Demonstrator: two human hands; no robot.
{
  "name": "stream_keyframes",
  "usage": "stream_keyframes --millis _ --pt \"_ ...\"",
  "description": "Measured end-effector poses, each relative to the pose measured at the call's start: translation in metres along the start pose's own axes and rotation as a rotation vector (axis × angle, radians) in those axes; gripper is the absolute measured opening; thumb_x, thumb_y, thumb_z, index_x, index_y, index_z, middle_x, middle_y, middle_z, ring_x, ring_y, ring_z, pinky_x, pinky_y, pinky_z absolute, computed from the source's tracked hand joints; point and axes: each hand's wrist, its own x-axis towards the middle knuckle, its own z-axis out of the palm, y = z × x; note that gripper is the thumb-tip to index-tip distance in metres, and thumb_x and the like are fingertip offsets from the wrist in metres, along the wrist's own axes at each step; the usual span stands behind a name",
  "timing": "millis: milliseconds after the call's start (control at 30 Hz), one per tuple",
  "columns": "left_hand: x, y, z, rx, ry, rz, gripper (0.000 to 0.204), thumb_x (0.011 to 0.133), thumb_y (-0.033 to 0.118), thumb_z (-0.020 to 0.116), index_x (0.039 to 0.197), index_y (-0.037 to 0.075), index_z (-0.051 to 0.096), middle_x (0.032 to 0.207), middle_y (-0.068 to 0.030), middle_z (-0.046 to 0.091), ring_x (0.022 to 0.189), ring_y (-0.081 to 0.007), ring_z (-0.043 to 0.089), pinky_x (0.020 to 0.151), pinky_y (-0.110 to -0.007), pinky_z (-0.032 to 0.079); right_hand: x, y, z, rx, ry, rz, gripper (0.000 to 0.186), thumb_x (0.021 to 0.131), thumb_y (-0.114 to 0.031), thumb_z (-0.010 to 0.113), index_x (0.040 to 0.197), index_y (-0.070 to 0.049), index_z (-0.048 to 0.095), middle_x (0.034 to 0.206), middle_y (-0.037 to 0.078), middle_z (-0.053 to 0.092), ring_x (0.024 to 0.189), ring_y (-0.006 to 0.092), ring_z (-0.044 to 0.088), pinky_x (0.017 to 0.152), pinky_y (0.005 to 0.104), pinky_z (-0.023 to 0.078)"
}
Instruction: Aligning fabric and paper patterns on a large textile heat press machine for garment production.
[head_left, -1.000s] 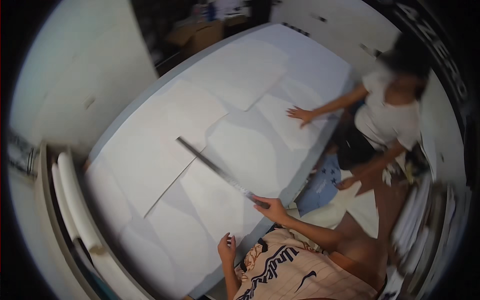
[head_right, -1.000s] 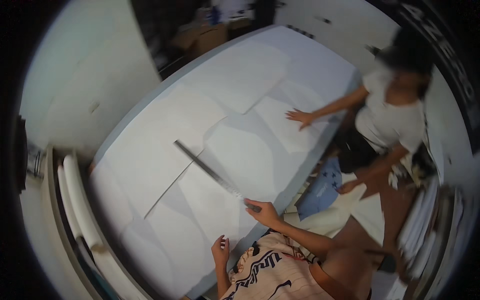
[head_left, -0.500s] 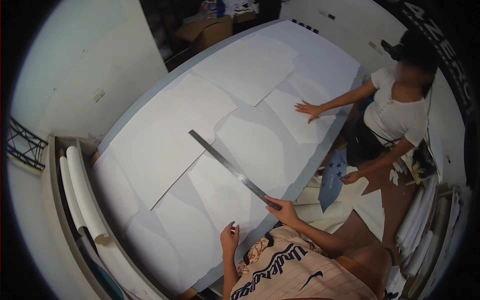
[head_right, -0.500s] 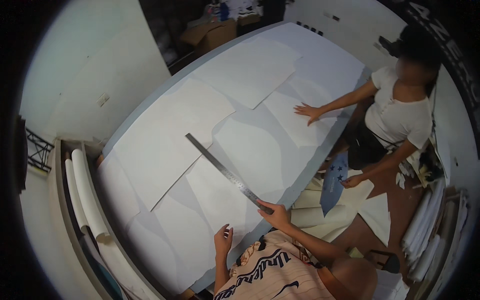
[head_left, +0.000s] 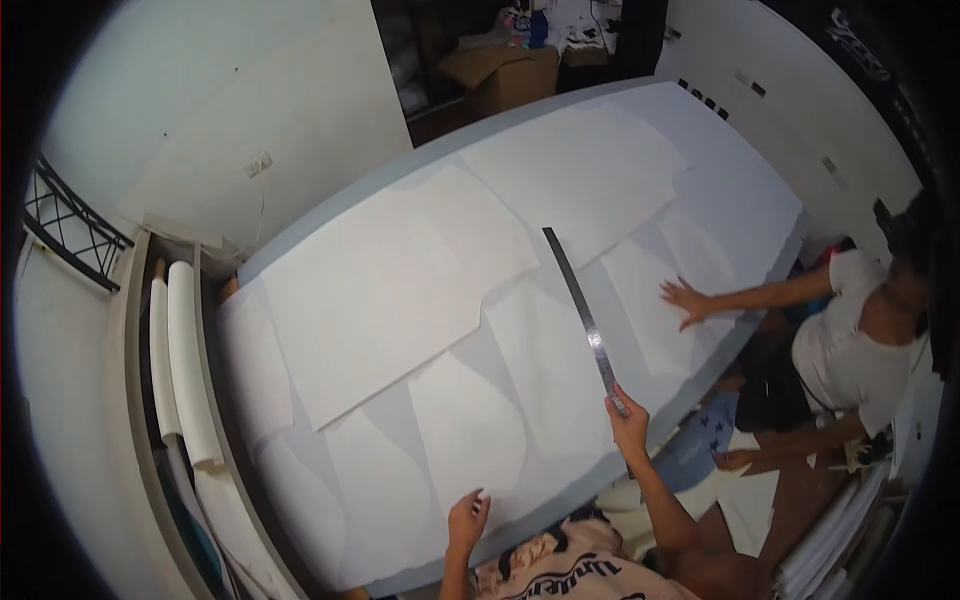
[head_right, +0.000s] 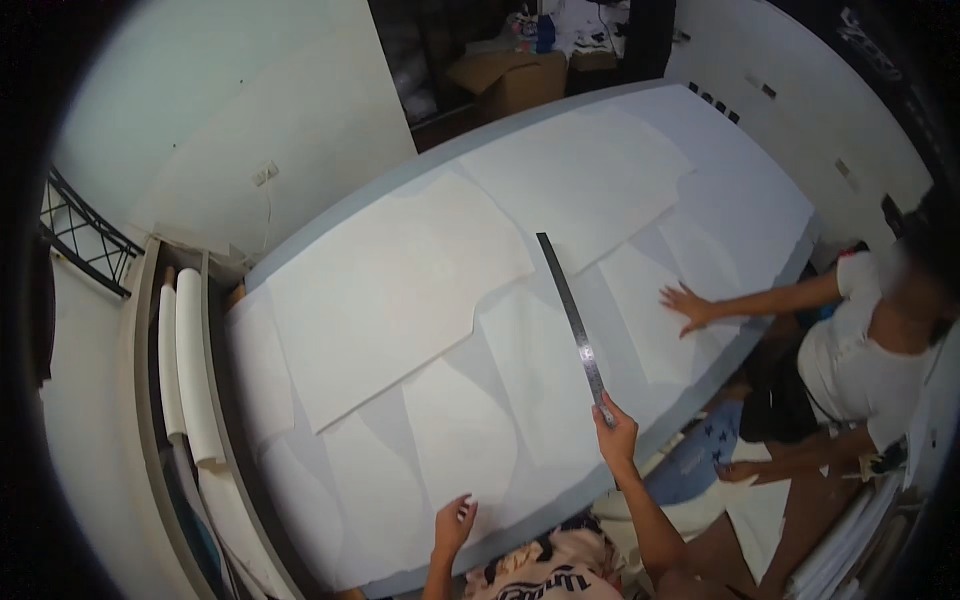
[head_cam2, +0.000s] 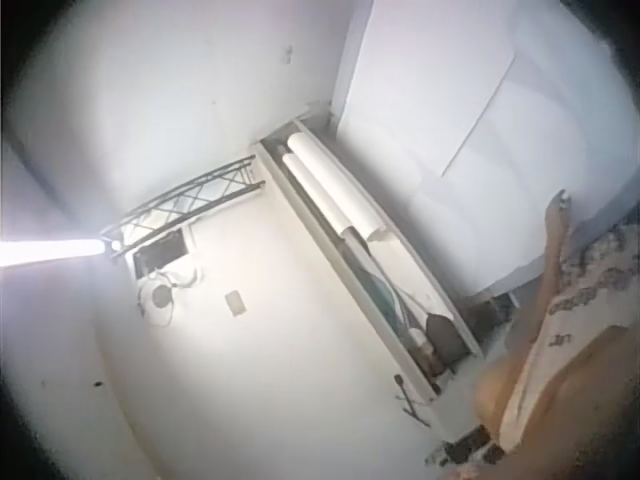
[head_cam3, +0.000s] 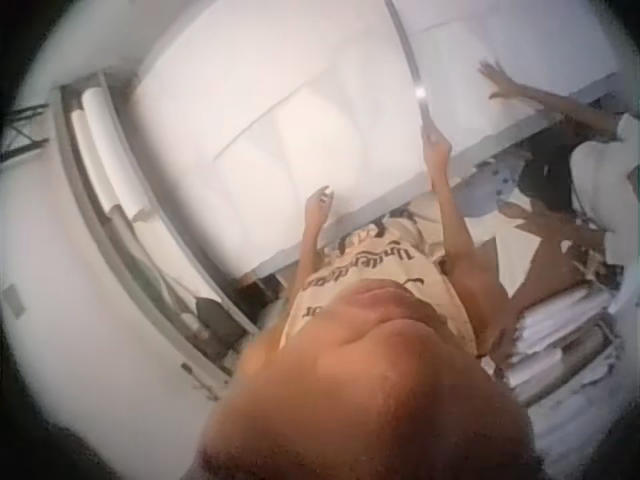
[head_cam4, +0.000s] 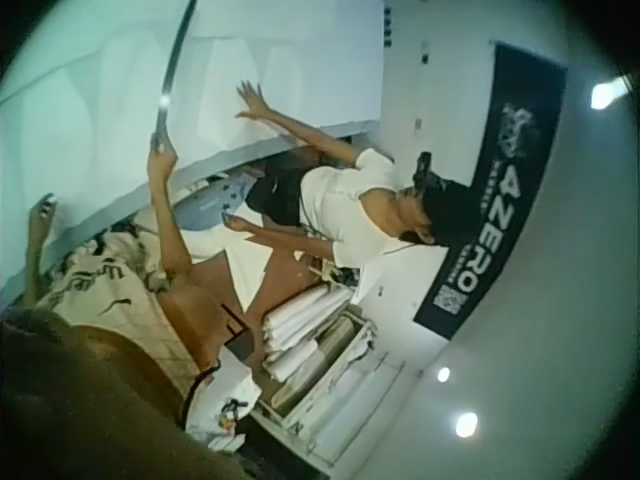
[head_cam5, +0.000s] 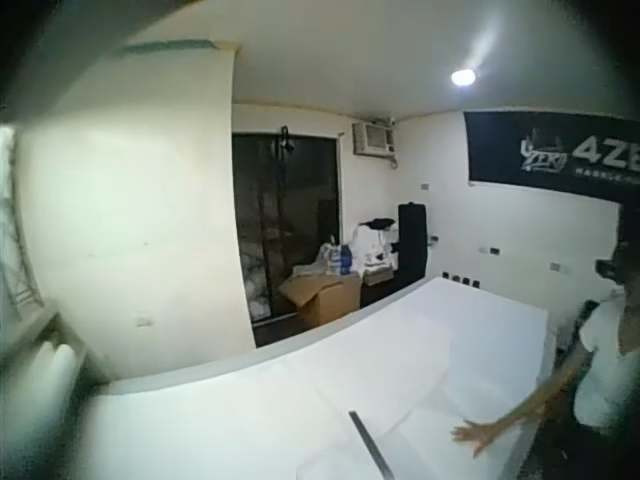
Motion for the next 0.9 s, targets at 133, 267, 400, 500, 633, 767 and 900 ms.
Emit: stream_keyframes --millis 133,267,400,500,633,767,900 --pt "0.043 0.046 0.022 -0.014 0.038 -0.095 0.029 0.087 0.019 0.065 0.109 0.0 0.067 0.08 -0.0111 0.068 0.062 -0.0217 0.06 0.059 -0.031 0.048 0.177 0.001 0.045 -0.135 0.033 -0.228 0.034 0.086 -0.013 0.067 0.117 -0.001 0.065 0.103 0.013 0.072 0.084 0.0231 0.069 0.073 0.0285 0.052" --pt "0.051 0.045 0.03 -0.005 0.064 -0.187 0.03 0.087 0.018 0.065 0.111 -0.001 0.066 0.083 -0.0138 0.068 0.064 -0.0229 0.061 0.059 -0.031 0.05 0.313 0.006 0.121 -0.151 0.076 -0.263 0.032 0.087 -0.018 0.066 0.118 -0.008 0.067 0.098 0.011 0.073 0.081 0.026 0.069 0.072 0.0309 0.052" --pt "0.05 0.025 0.031 -0.027 0.07 -0.384 0.032 0.086 0.016 0.069 0.115 0.006 0.066 0.089 -0.0153 0.069 0.067 -0.0231 0.06 0.059 -0.03 0.051 0.367 -0.033 0.178 -0.182 -0.061 -0.053 0.032 0.088 -0.017 0.065 0.119 -0.009 0.067 0.104 0.011 0.072 0.085 0.0239 0.069 0.076 0.0298 0.052" --pt "0.06 0.027 0.033 -0.025 0.116 -0.444 0.032 0.086 0.017 0.068 0.115 0.004 0.066 0.088 -0.0143 0.068 0.066 -0.0223 0.06 0.059 -0.03 0.05 0.394 -0.029 0.196 -0.285 -0.069 -0.034 0.032 0.089 -0.02 0.064 0.12 -0.013 0.067 0.1 0.009 0.073 0.083 0.0243 0.068 0.075 0.0321 0.052" --pt "0.058 0.023 0.04 -0.007 0.15 -0.495 0.032 0.087 0.017 0.068 0.115 0.003 0.066 0.088 -0.0139 0.068 0.066 -0.0219 0.06 0.059 -0.03 0.05 0.402 -0.027 0.209 -0.335 -0.08 -0.022 0.031 0.09 -0.022 0.062 0.119 -0.015 0.068 0.095 0.009 0.073 0.08 0.0267 0.068 0.072 0.0349 0.052" --pt "0.058 0.022 0.045 0.004 0.159 -0.508 0.032 0.087 0.017 0.067 0.115 0.003 0.065 0.088 -0.0139 0.068 0.066 -0.0219 0.06 0.059 -0.03 0.051 0.405 -0.031 0.212 -0.341 -0.074 -0.014 0.031 0.09 -0.024 0.062 0.119 -0.017 0.068 0.09 0.009 0.073 0.078 0.0288 0.068 0.071 0.037 0.053" --pt "0.062 0.028 0.051 -0.008 0.158 -0.497 0.032 0.087 0.017 0.067 0.116 0.003 0.065 0.088 -0.0141 0.068 0.066 -0.0221 0.06 0.059 -0.031 0.051 0.414 -0.037 0.218 -0.311 -0.074 -0.008 0.031 0.089 -0.024 0.062 0.119 -0.018 0.068 0.092 0.008 0.073 0.079 0.0286 0.068 0.07 0.037 0.053"
